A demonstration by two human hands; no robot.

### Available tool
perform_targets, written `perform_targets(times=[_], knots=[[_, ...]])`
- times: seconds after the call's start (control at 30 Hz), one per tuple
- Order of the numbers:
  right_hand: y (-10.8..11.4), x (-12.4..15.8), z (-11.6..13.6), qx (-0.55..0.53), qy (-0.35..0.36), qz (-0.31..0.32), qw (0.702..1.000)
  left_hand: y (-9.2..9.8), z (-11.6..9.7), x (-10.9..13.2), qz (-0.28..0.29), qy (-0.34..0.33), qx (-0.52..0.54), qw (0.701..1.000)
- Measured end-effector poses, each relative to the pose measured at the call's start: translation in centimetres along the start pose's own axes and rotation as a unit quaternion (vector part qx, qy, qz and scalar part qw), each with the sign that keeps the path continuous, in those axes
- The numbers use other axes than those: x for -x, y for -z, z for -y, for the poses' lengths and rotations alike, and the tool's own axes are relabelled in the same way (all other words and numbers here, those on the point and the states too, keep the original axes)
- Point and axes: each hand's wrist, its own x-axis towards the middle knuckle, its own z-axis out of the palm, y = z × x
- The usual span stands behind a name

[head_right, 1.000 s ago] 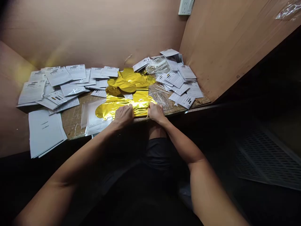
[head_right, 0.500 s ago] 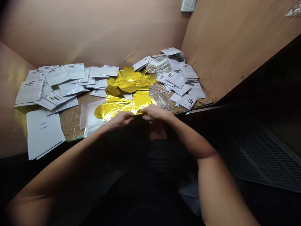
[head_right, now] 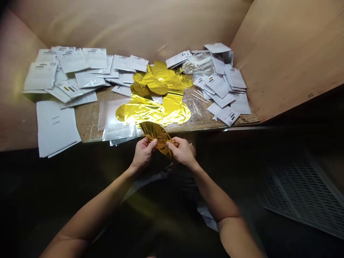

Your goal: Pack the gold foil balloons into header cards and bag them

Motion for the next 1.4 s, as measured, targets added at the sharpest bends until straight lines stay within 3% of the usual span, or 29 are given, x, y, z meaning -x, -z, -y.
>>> perform_targets(times=[0.07, 0.17, 0.23, 0.3, 0.43, 0.57, 0.63, 0.7, 0.8, 0.87, 0.97, 1.07, 1.17, 1.23, 1.33, 1.4], knots=[[-0.9, 1.5, -0.5, -0.045, 0.004, -0.017, 0.999, 0.6, -0.5, 0.4, 0.042, 0.002, -0.034, 0.999], [-1.5, 1.3, -0.1, -0.140, -0.011, 0.058, 0.988, 1.4, -2.0, 0.5, 0.107, 0.004, -0.077, 0.991], [-2.0, 0.6, 0.3, -0.193, -0.025, 0.062, 0.979, 1.7, -2.9, 0.6, 0.102, -0.009, -0.103, 0.989], [-2.6, 0.1, 0.7, -0.226, -0.030, 0.028, 0.973, 2.0, -3.6, 0.7, 0.086, -0.029, -0.132, 0.987], [-3.2, -0.1, 1.3, -0.210, -0.012, 0.022, 0.977, 2.4, -4.2, 1.3, 0.094, -0.047, -0.162, 0.981], [-2.7, 0.1, 2.3, -0.197, -0.015, 0.098, 0.975, 2.8, -3.7, 1.9, 0.042, -0.125, -0.227, 0.965], [-2.7, 0.2, 2.7, -0.177, -0.014, 0.144, 0.973, 2.7, -3.4, 2.1, 0.007, -0.136, -0.196, 0.971], [-2.9, 0.4, 2.9, -0.154, 0.007, 0.145, 0.977, 2.6, -3.2, 2.3, 0.004, -0.105, -0.134, 0.985], [-2.8, 0.8, 3.1, -0.140, 0.040, 0.117, 0.982, 2.5, -3.1, 2.8, 0.072, -0.013, -0.075, 0.995], [-1.9, 1.1, 3.3, -0.121, 0.050, 0.150, 0.980, 2.7, -3.0, 3.3, 0.090, 0.006, -0.070, 0.993], [0.6, 1.4, 4.4, -0.045, 0.075, 0.259, 0.962, 3.5, -3.0, 3.7, 0.065, -0.048, -0.105, 0.991], [2.2, 0.9, 6.3, 0.044, 0.108, 0.278, 0.954, 4.1, -3.6, 3.5, 0.093, -0.155, -0.209, 0.961], [1.4, 0.0, 7.8, 0.146, 0.129, 0.292, 0.936, 4.6, -4.8, 3.0, 0.154, -0.217, -0.299, 0.916], [0.1, -0.3, 8.1, 0.209, 0.144, 0.289, 0.923, 5.2, -5.8, 2.8, 0.169, -0.174, -0.301, 0.922], [-1.8, 0.0, 7.5, 0.247, 0.168, 0.217, 0.929, 6.1, -6.5, 3.4, 0.130, -0.087, -0.273, 0.949], [-2.5, 0.3, 6.7, 0.237, 0.169, 0.213, 0.933, 6.1, -6.0, 4.4, 0.085, -0.099, -0.306, 0.943]])
